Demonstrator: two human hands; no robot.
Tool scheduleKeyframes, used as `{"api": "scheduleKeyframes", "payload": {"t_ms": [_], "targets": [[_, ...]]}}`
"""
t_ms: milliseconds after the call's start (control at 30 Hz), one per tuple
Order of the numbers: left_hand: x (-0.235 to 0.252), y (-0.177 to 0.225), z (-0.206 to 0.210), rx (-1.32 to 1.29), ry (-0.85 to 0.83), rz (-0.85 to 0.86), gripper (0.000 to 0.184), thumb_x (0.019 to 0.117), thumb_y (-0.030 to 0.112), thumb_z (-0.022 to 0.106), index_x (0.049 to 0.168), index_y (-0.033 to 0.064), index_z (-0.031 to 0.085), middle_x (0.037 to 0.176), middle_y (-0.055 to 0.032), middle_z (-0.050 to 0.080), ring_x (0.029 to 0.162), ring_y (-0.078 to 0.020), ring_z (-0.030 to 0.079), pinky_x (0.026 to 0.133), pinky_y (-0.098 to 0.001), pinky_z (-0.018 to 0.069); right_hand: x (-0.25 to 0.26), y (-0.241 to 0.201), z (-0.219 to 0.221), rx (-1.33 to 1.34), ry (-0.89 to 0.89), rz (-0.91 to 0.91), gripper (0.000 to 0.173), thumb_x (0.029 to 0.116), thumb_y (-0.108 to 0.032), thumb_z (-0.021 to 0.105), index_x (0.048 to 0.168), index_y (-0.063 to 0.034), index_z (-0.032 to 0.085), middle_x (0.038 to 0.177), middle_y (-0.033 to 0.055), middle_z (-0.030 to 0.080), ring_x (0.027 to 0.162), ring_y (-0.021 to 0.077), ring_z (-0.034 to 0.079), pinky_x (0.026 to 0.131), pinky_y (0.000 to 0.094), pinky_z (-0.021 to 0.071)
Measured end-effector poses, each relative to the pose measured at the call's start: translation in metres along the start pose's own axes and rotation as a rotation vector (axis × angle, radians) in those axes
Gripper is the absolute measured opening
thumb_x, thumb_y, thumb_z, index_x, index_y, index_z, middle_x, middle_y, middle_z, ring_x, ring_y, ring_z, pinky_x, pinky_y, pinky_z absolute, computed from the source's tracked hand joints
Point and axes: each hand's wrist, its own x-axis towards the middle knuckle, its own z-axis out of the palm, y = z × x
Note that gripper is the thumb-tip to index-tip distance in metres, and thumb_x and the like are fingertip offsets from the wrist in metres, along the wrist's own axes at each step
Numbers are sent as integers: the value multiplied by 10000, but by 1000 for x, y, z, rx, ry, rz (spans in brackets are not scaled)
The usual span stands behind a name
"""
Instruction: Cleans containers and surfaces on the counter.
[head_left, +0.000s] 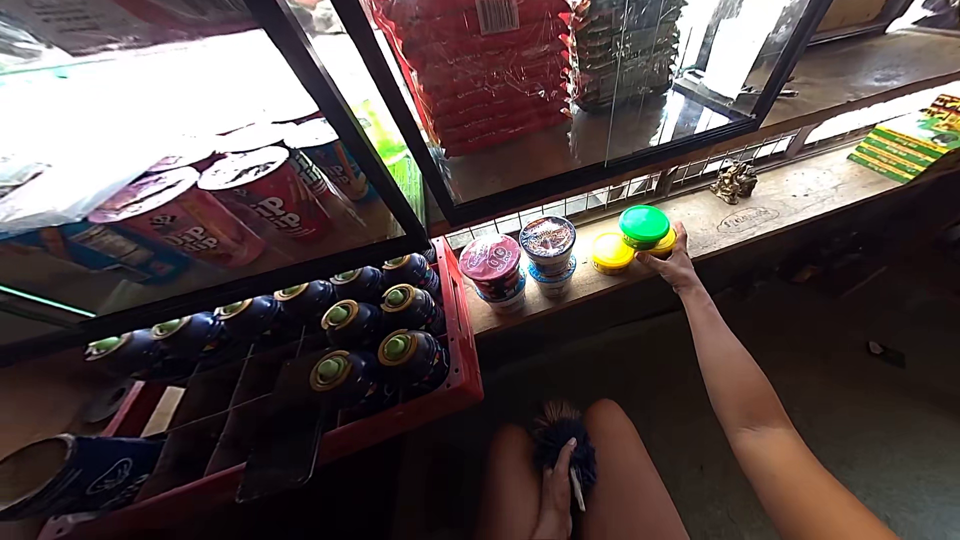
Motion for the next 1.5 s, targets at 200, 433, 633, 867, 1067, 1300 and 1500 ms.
{"api": "scheduleKeyframes", "payload": {"t_ms": [200,433,633,867,1067,1300,1500], "targets": [[0,2,-1,-2,-11,-16,378,1030,251,610,1288,-25,605,1227,-178,664,1145,-218,623,1013,-391,493,-2,-3,2,55,8,-21,1223,684,-134,943,1615,-80,153,1564,222,395,1408,309,458,1143,466,422],[1,2,0,-12,-8,-13,356,1022,243,623,1264,-19,618,1205,-166,673,1125,-204,630,998,-378,500,0,-5,4,115,-15,-18,1098,700,-78,923,1575,-60,259,1503,221,465,1360,295,508,1114,447,454],[0,4,1,5,-6,-25,350,1031,251,608,1249,-23,627,1185,-167,676,1107,-200,627,985,-365,496,-3,-12,9,103,-76,-11,1021,711,-47,911,1541,-36,317,1447,228,518,1309,294,551,1086,447,477],[1,4,1,-10,-5,-20,346,1029,240,614,1252,-24,624,1188,-166,675,1113,-202,629,989,-370,501,0,-14,15,72,-136,-7,1012,718,-60,906,1549,-53,328,1465,223,509,1332,299,534,1100,456,463],[0,4,-1,-10,-8,-10,361,1025,258,621,1265,-11,623,1208,-161,675,1134,-197,625,1003,-370,495,0,-12,15,44,-138,-11,1012,724,-103,916,1554,-69,338,1464,219,516,1330,301,539,1103,474,460],[1,4,-7,13,-43,-10,409,986,235,671,1294,-26,604,1227,-184,670,1163,-238,625,1024,-418,496,-14,2,29,-119,35,-84,1211,717,-421,902,1627,-75,181,1609,228,349,1476,346,370,1203,497,338],[-34,28,-23,41,-165,-35,356,952,147,674,1253,-29,601,1105,-159,678,1021,-211,645,923,-403,529,-151,-35,70,43,103,-90,1149,862,-326,778,1619,32,-10,1691,265,31,1581,313,108,1282,414,165]]}}
